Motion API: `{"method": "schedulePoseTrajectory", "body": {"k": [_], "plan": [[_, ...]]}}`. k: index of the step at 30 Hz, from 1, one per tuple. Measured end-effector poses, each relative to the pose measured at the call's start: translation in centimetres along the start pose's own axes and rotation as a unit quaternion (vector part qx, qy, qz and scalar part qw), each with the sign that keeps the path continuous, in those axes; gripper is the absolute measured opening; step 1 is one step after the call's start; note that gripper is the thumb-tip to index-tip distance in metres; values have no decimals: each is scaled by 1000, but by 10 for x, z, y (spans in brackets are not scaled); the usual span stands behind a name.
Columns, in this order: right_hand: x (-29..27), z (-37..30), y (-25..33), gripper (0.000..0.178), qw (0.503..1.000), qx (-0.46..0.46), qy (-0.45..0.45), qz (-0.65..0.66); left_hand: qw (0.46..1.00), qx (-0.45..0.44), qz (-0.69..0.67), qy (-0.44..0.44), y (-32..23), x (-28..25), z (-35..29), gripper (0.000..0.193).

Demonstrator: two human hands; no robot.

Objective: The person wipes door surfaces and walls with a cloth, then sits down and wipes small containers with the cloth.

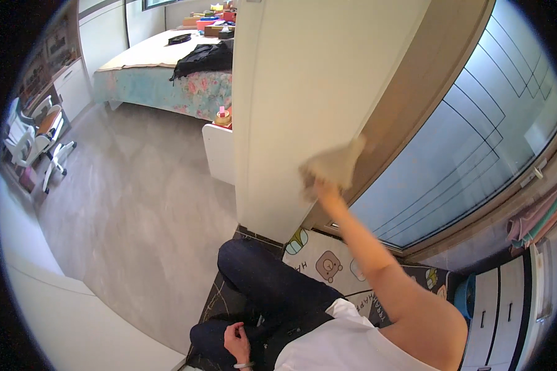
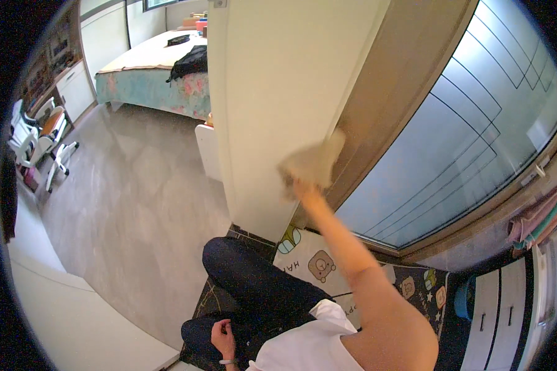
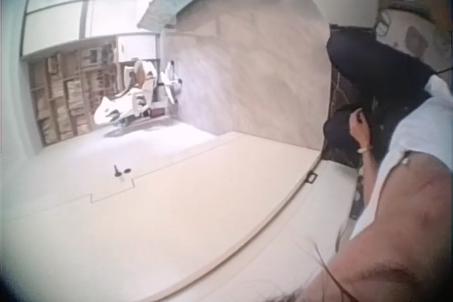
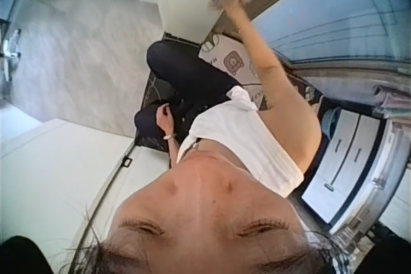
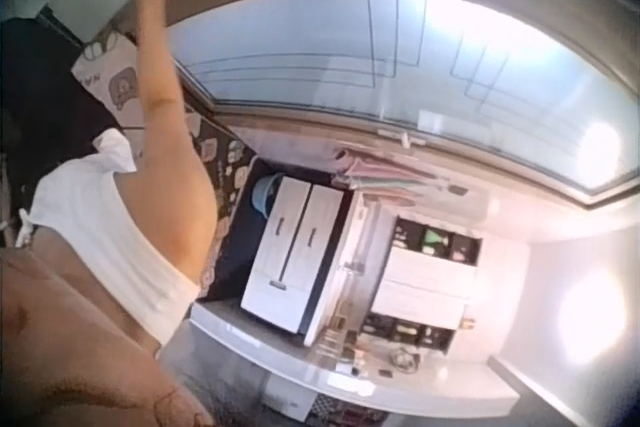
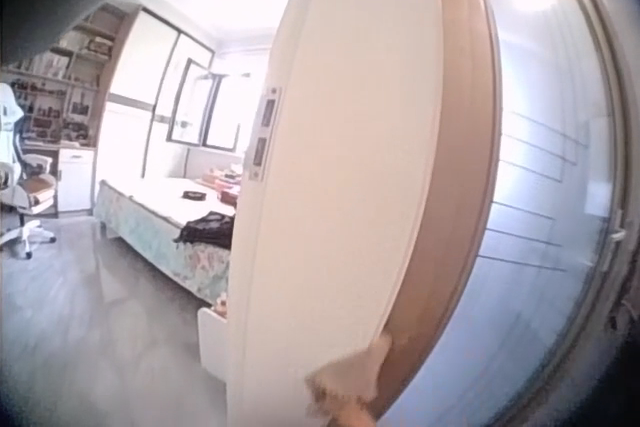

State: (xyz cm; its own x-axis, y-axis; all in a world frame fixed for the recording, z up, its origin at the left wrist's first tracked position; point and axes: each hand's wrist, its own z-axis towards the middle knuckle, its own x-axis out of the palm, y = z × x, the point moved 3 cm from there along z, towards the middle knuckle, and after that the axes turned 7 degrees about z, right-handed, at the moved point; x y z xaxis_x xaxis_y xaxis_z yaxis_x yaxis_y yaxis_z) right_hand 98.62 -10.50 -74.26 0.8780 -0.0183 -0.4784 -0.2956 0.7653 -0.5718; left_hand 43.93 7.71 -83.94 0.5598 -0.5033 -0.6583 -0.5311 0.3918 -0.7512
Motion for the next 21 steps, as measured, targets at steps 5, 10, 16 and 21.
{"method": "schedulePoseTrajectory", "body": {"k": [5,10,16,21], "plan": [[-91,-39,144,31,750,294,82,586,999,-30,38,-24,30,-29,-16,5],[-136,87,16,26,776,311,-73,543,999,26,3,-40,20,-22,-15,6],[-159,104,15,34,865,276,13,419,999,-10,25,-19,22,-17,-14,6],[-49,-83,171,33,840,225,310,384,998,-37,43,-3,12,-20,-12,6]]}}
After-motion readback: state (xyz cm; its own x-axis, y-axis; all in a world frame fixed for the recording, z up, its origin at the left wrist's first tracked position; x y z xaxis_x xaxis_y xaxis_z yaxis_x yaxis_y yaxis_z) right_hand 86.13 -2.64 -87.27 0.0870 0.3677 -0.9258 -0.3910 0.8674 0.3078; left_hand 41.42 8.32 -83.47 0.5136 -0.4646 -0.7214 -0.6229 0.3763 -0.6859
